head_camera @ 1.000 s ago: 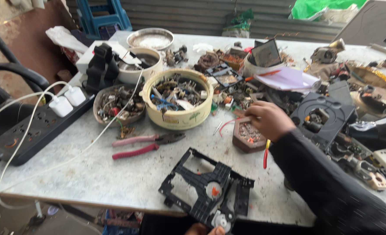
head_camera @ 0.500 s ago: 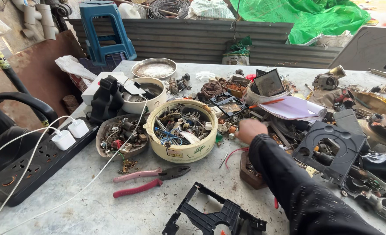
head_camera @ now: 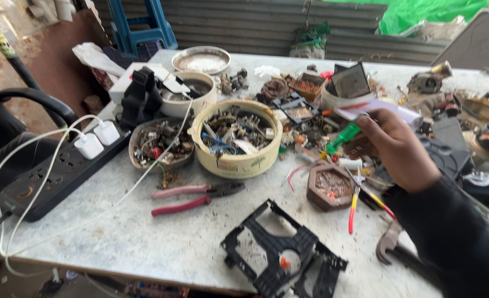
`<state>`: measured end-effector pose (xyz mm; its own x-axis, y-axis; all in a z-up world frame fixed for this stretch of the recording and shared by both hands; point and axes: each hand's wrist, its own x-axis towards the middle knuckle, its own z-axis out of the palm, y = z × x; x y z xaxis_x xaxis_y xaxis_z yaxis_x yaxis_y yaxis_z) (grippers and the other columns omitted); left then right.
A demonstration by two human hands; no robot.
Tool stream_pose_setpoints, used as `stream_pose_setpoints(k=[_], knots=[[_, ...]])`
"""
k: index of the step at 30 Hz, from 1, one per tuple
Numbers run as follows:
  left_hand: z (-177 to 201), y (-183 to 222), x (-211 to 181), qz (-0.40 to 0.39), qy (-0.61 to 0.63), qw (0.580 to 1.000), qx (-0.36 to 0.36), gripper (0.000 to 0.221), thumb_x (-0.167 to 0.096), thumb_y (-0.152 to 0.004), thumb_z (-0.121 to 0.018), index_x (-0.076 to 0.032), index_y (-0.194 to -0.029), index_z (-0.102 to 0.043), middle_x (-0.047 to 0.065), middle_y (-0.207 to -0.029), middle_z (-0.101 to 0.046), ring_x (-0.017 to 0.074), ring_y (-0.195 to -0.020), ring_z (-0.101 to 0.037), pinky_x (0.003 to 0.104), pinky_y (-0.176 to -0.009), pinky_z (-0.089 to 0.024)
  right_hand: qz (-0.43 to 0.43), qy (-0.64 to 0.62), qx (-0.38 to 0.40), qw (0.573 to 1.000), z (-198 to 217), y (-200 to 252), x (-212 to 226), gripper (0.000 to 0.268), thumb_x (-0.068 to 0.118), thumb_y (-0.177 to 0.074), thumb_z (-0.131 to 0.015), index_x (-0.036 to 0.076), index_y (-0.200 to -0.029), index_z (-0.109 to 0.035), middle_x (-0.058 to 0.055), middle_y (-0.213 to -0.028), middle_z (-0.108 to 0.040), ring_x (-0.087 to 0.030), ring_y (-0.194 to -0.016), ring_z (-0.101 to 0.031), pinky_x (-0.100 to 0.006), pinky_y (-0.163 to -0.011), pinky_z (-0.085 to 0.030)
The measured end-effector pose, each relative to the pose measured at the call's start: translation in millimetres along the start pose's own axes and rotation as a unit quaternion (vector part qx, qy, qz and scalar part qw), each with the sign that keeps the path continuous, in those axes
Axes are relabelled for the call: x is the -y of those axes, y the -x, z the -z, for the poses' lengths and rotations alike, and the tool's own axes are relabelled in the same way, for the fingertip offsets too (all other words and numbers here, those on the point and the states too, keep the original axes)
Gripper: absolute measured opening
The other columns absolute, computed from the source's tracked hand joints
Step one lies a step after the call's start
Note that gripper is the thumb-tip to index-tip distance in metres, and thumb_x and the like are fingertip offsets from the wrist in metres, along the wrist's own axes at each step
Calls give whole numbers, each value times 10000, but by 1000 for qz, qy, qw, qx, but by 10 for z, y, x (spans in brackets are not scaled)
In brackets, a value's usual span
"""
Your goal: The person disassembles an electronic component assembly by hand and using a hammer, pliers, and a screwdriver to remove internal parts and screws.
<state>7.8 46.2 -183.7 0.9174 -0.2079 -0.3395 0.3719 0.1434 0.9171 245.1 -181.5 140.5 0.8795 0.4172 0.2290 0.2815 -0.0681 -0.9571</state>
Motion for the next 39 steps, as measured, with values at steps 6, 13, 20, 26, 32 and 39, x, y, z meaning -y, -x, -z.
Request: stream_pose_setpoints(k=[6,13,20,26,32,39], knots=[[-95,582,-505,40,-126,986,101,610,-550,-986,-690,54,-980,-771,142,-819,-696,155,-788,-651,272,-700,-506,-61,-72,-14,995,-2,1033,-55,298,268,-1085,-439,30,-1257,-489,-187,-1054,-706,-270,-905,-732,-384,-756,-589],[-439,1283,-1683,-147,-163,976,6,402,-366,-855,-799,-55,-1098,-724,29,-982,-738,92,-874,-727,220,-727,-594,-35,-136,-13,990,-78,1806,-356,201,135,-1031,-471,44,-1209,-456,-329,-1097,-706,-359,-978,-753,-453,-842,-642],[-809,1123,-1779,-374,-145,916,-23,220,-39,-952,-759,29,-1162,-758,105,-997,-750,175,-920,-707,307,-799,-602,-42,-323,23,945,-532,2347,-811,301,61,-974,-597,20,-1225,-437,-344,-1097,-704,-393,-993,-742,-429,-811,-605],[-966,990,-1543,-364,163,916,33,178,-90,-1057,-618,52,-1129,-697,100,-1209,-650,148,-1104,-664,318,-995,-557,-135,-243,145,950,-598,2667,-1006,421,131,-951,-638,-87,-1303,-562,-270,-955,-792,-328,-831,-784,-426,-722,-633],[-1075,1081,-1433,-388,192,901,-16,155,-85,-1056,-607,42,-1031,-693,163,-1069,-719,238,-1038,-723,400,-962,-591,-76,-120,129,982,-596,2827,-938,427,154,-947,-665,-94,-1295,-657,-199,-868,-829,-303,-822,-830,-411,-752,-654],[-1084,1141,-1450,-401,250,881,2,174,-108,-1064,-611,39,-1029,-696,148,-1008,-719,269,-1032,-723,472,-999,-587,109,102,7,989,-862,2915,-759,407,206,-896,-706,-20,-1235,-698,-110,-897,-800,-221,-830,-813,-343,-782,-672]])
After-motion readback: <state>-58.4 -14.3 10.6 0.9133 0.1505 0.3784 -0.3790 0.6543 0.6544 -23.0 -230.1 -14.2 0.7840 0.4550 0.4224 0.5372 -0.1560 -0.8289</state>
